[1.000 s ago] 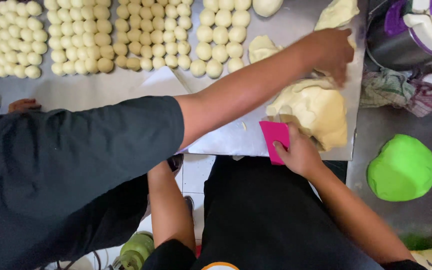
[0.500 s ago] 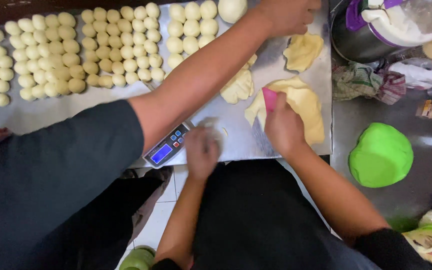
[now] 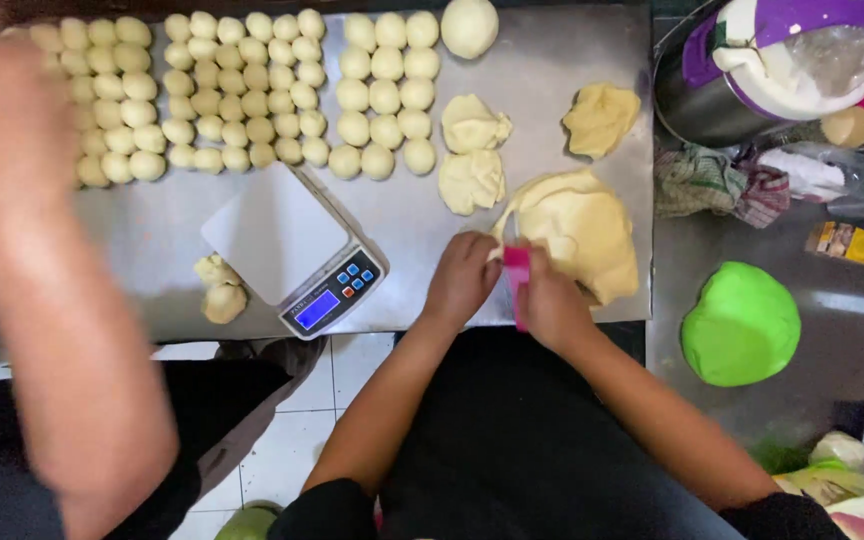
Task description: Cutting large dough into smaller pieces, weighing them for consistency on a digital scale, and rolling them into balls.
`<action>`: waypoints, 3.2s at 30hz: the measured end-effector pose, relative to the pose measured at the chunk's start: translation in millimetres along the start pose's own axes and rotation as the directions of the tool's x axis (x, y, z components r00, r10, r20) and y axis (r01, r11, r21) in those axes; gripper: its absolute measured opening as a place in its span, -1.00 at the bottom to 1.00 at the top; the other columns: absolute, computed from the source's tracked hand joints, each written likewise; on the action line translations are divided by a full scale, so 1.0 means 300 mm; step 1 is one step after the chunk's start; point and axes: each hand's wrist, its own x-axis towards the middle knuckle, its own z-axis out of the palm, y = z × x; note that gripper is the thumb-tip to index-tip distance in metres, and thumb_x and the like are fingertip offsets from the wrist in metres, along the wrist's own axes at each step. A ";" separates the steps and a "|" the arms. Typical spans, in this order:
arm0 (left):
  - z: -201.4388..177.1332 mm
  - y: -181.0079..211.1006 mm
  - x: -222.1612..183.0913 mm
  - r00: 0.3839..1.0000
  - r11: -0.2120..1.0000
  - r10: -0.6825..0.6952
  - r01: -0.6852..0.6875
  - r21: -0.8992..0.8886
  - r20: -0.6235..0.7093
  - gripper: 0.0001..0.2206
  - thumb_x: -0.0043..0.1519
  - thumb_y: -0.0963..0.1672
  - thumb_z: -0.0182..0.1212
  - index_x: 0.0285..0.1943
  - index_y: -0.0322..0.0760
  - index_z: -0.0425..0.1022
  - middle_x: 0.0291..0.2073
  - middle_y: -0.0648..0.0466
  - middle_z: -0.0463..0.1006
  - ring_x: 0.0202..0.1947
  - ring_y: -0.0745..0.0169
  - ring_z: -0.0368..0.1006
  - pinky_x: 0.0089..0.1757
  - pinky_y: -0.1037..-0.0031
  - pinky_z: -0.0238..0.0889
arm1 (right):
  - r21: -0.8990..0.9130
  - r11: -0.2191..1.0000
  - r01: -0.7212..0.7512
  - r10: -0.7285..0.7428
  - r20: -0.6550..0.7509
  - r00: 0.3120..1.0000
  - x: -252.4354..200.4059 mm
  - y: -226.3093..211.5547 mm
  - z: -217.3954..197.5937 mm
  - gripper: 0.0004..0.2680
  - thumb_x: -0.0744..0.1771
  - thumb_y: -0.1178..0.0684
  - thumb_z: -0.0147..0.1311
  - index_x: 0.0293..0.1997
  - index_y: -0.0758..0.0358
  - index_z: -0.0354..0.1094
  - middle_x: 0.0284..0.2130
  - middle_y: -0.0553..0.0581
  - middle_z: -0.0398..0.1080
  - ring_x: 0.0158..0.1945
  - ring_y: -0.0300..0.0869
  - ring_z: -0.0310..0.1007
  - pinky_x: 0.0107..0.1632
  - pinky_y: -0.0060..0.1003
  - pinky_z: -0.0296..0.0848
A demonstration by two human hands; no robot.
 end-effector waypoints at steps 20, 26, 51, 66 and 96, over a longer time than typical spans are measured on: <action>-0.425 0.038 -0.130 0.913 0.910 -0.397 0.378 -0.169 -0.092 -0.70 -0.02 -0.15 0.30 -0.16 -0.29 0.33 -0.34 -0.10 0.40 -0.24 -0.20 0.38 -0.16 0.18 0.29 | 0.040 0.960 0.276 -0.279 0.180 0.943 0.048 -0.034 0.151 -0.59 0.22 -0.02 -0.01 0.12 0.29 -0.02 -0.45 0.49 0.41 -0.27 0.33 0.45 -0.26 0.15 0.41; -0.679 -0.112 -0.055 0.863 0.807 -0.326 0.467 0.362 -0.386 -0.64 -0.06 -0.12 0.38 -0.13 -0.20 0.35 -0.21 -0.01 0.28 -0.14 -0.15 0.22 -0.12 0.09 0.16 | -0.044 0.982 0.186 -0.180 0.114 0.977 0.011 -0.006 0.028 -0.66 0.26 -0.06 -0.02 0.07 0.22 0.03 -0.42 0.49 0.41 -0.21 0.32 0.44 -0.17 0.14 0.39; 0.096 0.100 -0.055 0.986 0.991 -0.010 -0.012 0.131 0.169 -0.81 0.16 -0.09 0.08 -0.09 -0.17 0.41 -0.32 0.00 0.46 -0.30 0.03 0.49 -0.29 0.38 0.37 | -0.160 0.983 -0.085 0.079 -0.044 0.996 0.005 0.132 -0.042 -0.70 0.25 0.01 -0.09 0.00 0.29 -0.02 -0.42 0.52 0.40 -0.23 0.37 0.44 -0.19 0.19 0.41; -0.111 0.087 -0.095 0.984 0.984 -0.178 0.178 -0.026 0.005 -0.84 0.14 -0.15 0.18 -0.12 -0.10 0.52 -0.39 0.08 0.55 -0.30 0.13 0.48 -0.22 0.43 0.35 | -0.100 0.983 -0.153 0.149 -0.049 0.988 -0.139 0.118 0.001 -0.65 0.27 -0.04 -0.11 0.10 0.30 -0.04 -0.40 0.47 0.42 -0.24 0.30 0.47 -0.20 0.12 0.45; -0.669 -0.173 -0.078 0.662 0.767 -0.579 0.641 -0.042 -0.475 -0.62 0.00 -0.24 0.20 0.00 -0.25 0.24 -0.30 -0.09 0.40 -0.24 -0.16 0.38 -0.20 0.18 0.26 | -0.183 0.975 0.123 -0.126 -0.004 0.992 -0.026 -0.088 0.088 -0.67 0.28 -0.03 -0.10 0.03 0.38 0.00 -0.50 0.42 0.41 -0.32 0.26 0.48 -0.30 0.08 0.45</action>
